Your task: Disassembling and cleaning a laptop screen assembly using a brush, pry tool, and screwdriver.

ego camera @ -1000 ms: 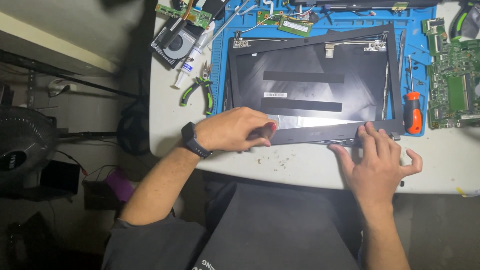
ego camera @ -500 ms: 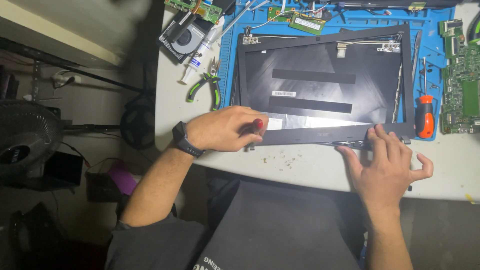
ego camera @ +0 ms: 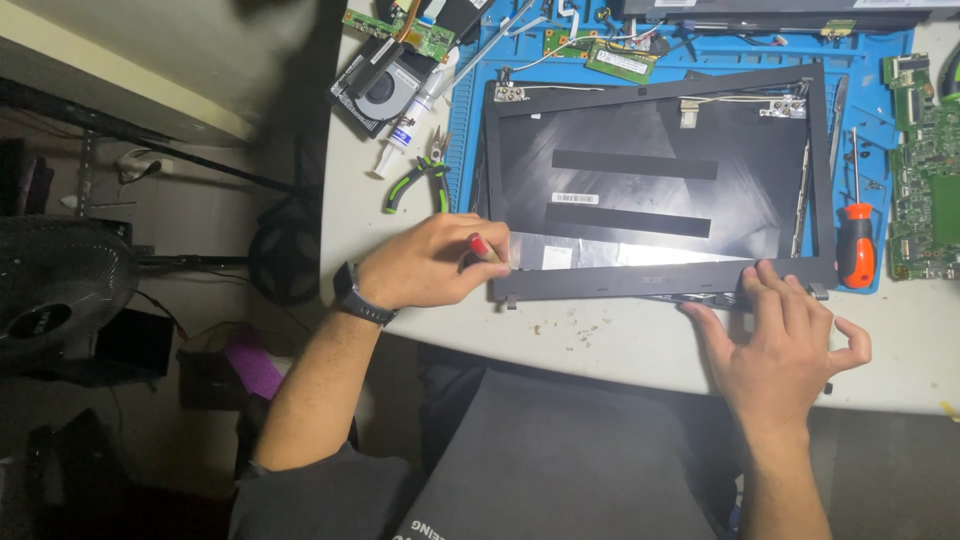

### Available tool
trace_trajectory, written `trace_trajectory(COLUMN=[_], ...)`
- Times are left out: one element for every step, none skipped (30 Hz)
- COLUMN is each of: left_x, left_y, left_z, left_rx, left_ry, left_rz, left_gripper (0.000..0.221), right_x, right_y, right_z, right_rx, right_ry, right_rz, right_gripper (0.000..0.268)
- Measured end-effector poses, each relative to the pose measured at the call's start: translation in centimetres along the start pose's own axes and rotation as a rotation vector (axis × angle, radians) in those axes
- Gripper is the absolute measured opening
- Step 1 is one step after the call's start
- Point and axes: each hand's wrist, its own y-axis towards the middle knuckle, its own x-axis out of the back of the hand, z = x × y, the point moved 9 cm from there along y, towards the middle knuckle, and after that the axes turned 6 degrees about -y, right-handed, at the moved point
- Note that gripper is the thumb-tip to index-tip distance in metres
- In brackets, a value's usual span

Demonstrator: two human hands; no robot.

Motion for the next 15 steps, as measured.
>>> trace_trajectory(left_x=[0.1, -0.1, -0.6, -0.2, 1.1, 2.3, 2.7, 2.6, 2.6, 2.8, 3.7, 4.7, 5.0, 5.6, 6.2], left_y=[0.2, 0.4, 0.6, 1.1, 1.4, 1.7, 1.9, 2.1, 2.4, 3.1, 3.8, 4.4, 5.2, 6.0, 6.7], left_z=[-0.3, -0.1, 0.1, 0.3, 0.1, -0.1, 0.0, 0.7, 1.4, 2.3, 2.6, 2.8, 3.1, 4.1, 5.0], left_rx=[-0.001, 0.058, 0.117, 0.115, 0.071, 0.027, 0.027, 0.119, 0.205, 0.199, 0.125, 0.051, 0.048, 0.124, 0.198], left_ry=[0.004, -0.033, -0.073, -0.072, -0.062, -0.051, -0.050, -0.007, 0.037, 0.041, 0.064, 0.086, 0.086, 0.065, 0.046], left_rz=[-0.006, 0.028, 0.066, 0.064, -0.047, -0.158, -0.164, -0.112, -0.058, -0.064, -0.167, -0.270, -0.272, -0.291, -0.314], left_gripper=[0.021, 0.017, 0.017, 0.017, 0.014, 0.015, 0.015, 0.012, 0.012, 0.012, 0.013, 0.014, 0.014, 0.018, 0.026], right_x=[0.1, 0.1, 0.2, 0.0, -0.1, -0.1, 0.0, 0.1, 0.1, 0.0, 0.0, -0.1, 0.0, 0.0, 0.0], right_y=[0.1, 0.2, 0.0, 0.1, 0.0, 0.0, -0.1, -0.1, 0.0, 0.1, 0.0, -0.1, -0.1, -0.1, 0.1], right_z=[0.1, 0.1, 0.1, 0.0, 0.0, 0.0, 0.1, 0.1, 0.0, 0.0, -0.1, -0.1, -0.1, -0.1, -0.1], right_rx=[0.001, 0.001, -0.001, -0.001, 0.003, 0.008, 0.011, 0.004, -0.008, -0.010, -0.014, -0.018, -0.018, -0.025, -0.031], right_ry=[0.001, -0.006, -0.016, -0.016, -0.013, -0.009, -0.007, -0.005, -0.007, -0.009, 0.001, 0.012, 0.010, 0.015, 0.020], right_rz=[-0.007, -0.010, -0.009, -0.011, -0.013, -0.015, -0.021, -0.006, 0.007, -0.002, 0.003, 0.007, 0.004, 0.009, 0.009], right_gripper=[0.062, 0.061, 0.061, 0.061, 0.062, 0.062, 0.062, 0.062, 0.061, 0.061, 0.061, 0.061, 0.061, 0.061, 0.061])
